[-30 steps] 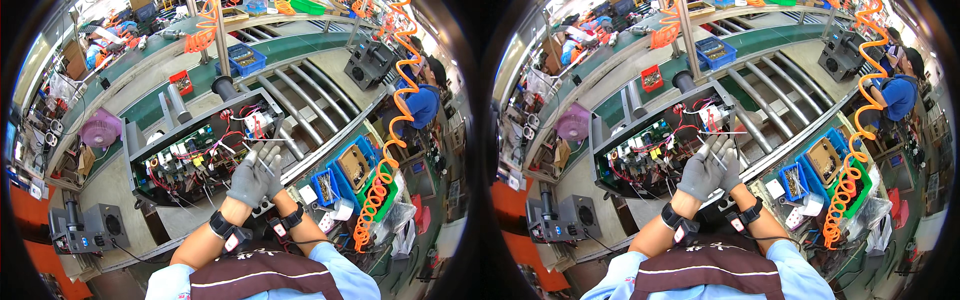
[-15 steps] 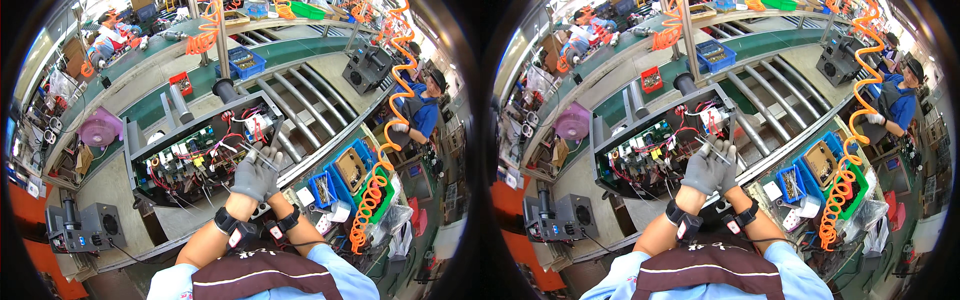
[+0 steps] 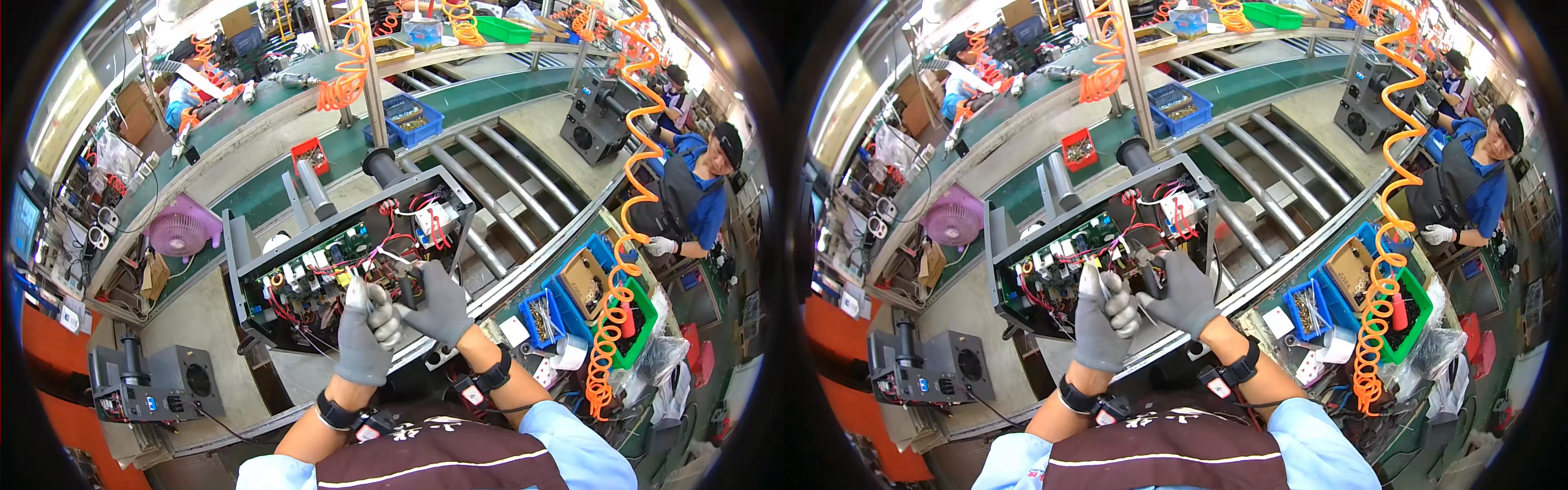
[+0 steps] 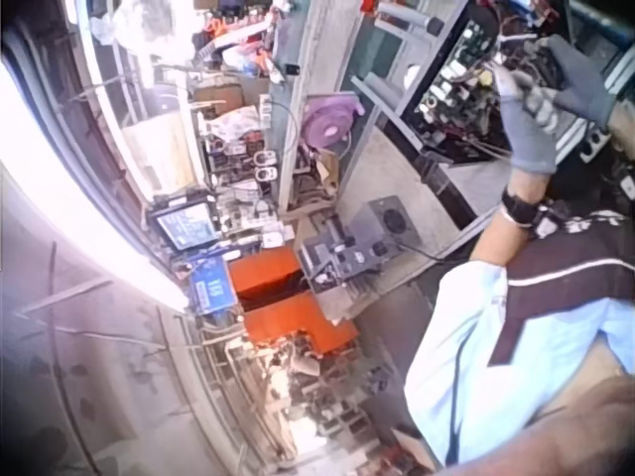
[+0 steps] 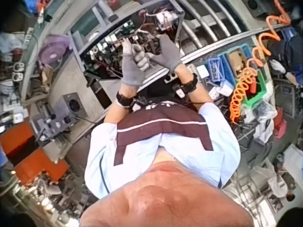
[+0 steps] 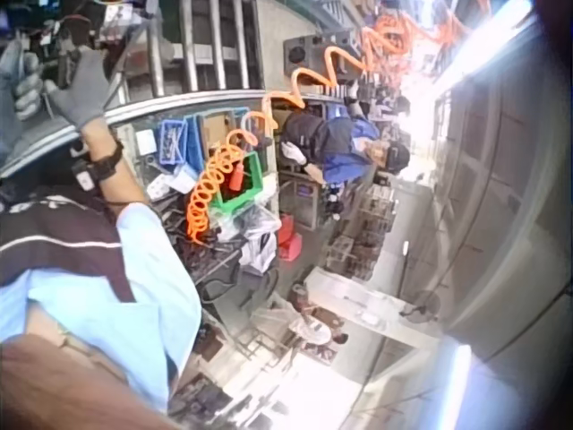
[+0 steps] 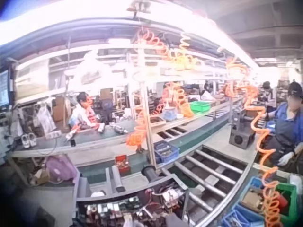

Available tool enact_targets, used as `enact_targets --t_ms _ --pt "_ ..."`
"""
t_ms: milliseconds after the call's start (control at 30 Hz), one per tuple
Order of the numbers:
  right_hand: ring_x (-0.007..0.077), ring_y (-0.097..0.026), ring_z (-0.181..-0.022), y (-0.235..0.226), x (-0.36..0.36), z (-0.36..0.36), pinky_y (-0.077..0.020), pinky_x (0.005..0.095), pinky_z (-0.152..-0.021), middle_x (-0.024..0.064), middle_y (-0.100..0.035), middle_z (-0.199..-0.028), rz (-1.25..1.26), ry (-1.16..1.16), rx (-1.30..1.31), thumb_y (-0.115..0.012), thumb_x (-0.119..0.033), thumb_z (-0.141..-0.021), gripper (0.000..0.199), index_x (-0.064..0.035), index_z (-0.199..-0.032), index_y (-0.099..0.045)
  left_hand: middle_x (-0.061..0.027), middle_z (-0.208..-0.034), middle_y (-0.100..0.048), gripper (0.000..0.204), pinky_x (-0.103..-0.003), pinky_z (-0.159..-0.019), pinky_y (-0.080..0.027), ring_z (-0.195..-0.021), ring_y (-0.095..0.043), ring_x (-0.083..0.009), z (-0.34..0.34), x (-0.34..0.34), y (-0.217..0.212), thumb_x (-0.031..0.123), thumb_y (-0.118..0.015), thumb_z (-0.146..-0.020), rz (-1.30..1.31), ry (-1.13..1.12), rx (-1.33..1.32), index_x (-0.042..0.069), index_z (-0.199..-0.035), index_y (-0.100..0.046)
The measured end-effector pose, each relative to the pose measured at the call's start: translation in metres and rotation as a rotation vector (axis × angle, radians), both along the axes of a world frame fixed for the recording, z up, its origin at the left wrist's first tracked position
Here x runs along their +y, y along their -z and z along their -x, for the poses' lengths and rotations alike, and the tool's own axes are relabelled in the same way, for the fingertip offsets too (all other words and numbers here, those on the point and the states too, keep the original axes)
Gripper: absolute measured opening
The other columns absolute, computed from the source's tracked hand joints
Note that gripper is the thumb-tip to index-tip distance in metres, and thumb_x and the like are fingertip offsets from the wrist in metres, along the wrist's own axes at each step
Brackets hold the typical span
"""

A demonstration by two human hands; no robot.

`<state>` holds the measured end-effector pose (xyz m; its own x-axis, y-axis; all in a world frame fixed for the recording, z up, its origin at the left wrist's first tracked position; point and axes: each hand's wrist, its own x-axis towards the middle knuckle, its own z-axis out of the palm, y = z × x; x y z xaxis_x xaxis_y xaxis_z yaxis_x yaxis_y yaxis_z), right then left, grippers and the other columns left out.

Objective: Assembling internal components, wiring, and securing an electronic chassis using an electric screwdriver and wire tools on a production line.

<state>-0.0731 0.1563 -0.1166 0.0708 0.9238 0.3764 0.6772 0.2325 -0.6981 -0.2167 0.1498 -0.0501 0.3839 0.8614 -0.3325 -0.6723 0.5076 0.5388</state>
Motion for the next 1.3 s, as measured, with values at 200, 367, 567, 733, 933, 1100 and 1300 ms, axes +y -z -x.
enact_targets --t_ms 200,367,567,733,933,1100,1300 --pt "0.0322 -0.055 -0.090 -0.014 0.007 0.009 -0.0461 0.0385 -0.074 0.0146 -0.050 -0.096 0.023 -0.061 -0.047 -0.071 -0.028 -0.063 0.058 -0.0052 -0.108 -0.043 0.0079 -0.049 -0.023 0.044 -0.019 -0.033 -0.016 -0.038 -0.019 -0.0046 -0.014 0.034 -0.018 0.048 -0.043 -0.091 0.065 0.212 -0.105 0.008 -0.079 -0.057" --pt "0.0338 -0.057 -0.088 -0.005 0.007 0.010 -0.0466 0.0385 -0.073 0.0160 -0.053 -0.096 0.015 -0.072 0.019 -0.069 -0.026 -0.066 0.054 -0.0064 -0.108 -0.041 0.0074 -0.048 -0.025 0.028 -0.020 -0.033 -0.019 -0.038 -0.022 -0.0053 -0.021 0.031 -0.009 0.029 -0.045 -0.094 0.128 0.217 -0.092 0.006 -0.084 -0.057" --pt "0.0168 -0.047 -0.072 0.019 -0.024 -0.015 -0.0419 0.0308 -0.066 0.0078 -0.049 -0.081 0.158 -0.019 0.461 -0.065 -0.021 -0.068 0.050 -0.0029 -0.109 -0.043 0.0034 -0.058 -0.034 0.030 -0.020 -0.039 -0.025 -0.048 -0.031 -0.0063 0.003 0.004 0.027 0.031 -0.041 -0.093 -0.087 0.258 0.121 0.007 -0.074 -0.048" --pt "0.0198 -0.057 -0.074 0.060 -0.060 -0.044 -0.0461 0.0318 -0.069 0.0121 -0.057 -0.084 0.649 -0.014 0.486 -0.067 -0.029 -0.067 0.069 -0.0009 -0.125 -0.043 -0.0008 -0.072 -0.052 0.029 -0.019 -0.041 -0.031 -0.056 -0.047 -0.0063 0.018 -0.012 0.070 0.027 -0.040 -0.094 -0.146 0.146 0.610 0.003 -0.093 -0.056" --pt "0.0267 -0.060 -0.085 0.085 -0.065 -0.030 -0.0467 0.0353 -0.078 0.0148 -0.059 -0.096 0.607 0.013 0.311 -0.064 -0.032 -0.065 0.068 -0.0028 -0.123 -0.044 0.0054 -0.060 -0.040 0.026 -0.020 -0.040 -0.022 -0.044 -0.031 -0.0045 -0.005 0.019 0.115 0.026 -0.053 -0.089 0.093 -0.001 0.604 0.004 -0.103 -0.057" --pt "0.0318 -0.055 -0.094 0.077 -0.050 -0.023 -0.0458 0.0396 -0.080 0.0157 -0.054 -0.101 0.554 0.064 -0.217 -0.061 -0.033 -0.064 0.056 -0.0039 -0.110 -0.046 0.0017 -0.055 -0.045 0.017 -0.022 -0.035 -0.024 -0.037 -0.032 -0.0063 -0.019 0.053 0.150 0.021 -0.061 -0.082 -0.031 0.012 0.855 0.006 -0.087 -0.054" --pt "0.0294 -0.056 -0.093 0.073 -0.030 -0.015 -0.0488 0.0392 -0.074 0.0152 -0.054 -0.098 0.559 0.038 -0.431 -0.063 -0.034 -0.065 0.051 -0.0045 -0.103 -0.047 -0.0042 -0.063 -0.057 0.014 -0.024 -0.041 -0.038 -0.046 -0.048 -0.0111 -0.020 0.069 0.175 0.015 -0.064 -0.079 -0.315 0.022 0.963 0.002 -0.082 -0.060"
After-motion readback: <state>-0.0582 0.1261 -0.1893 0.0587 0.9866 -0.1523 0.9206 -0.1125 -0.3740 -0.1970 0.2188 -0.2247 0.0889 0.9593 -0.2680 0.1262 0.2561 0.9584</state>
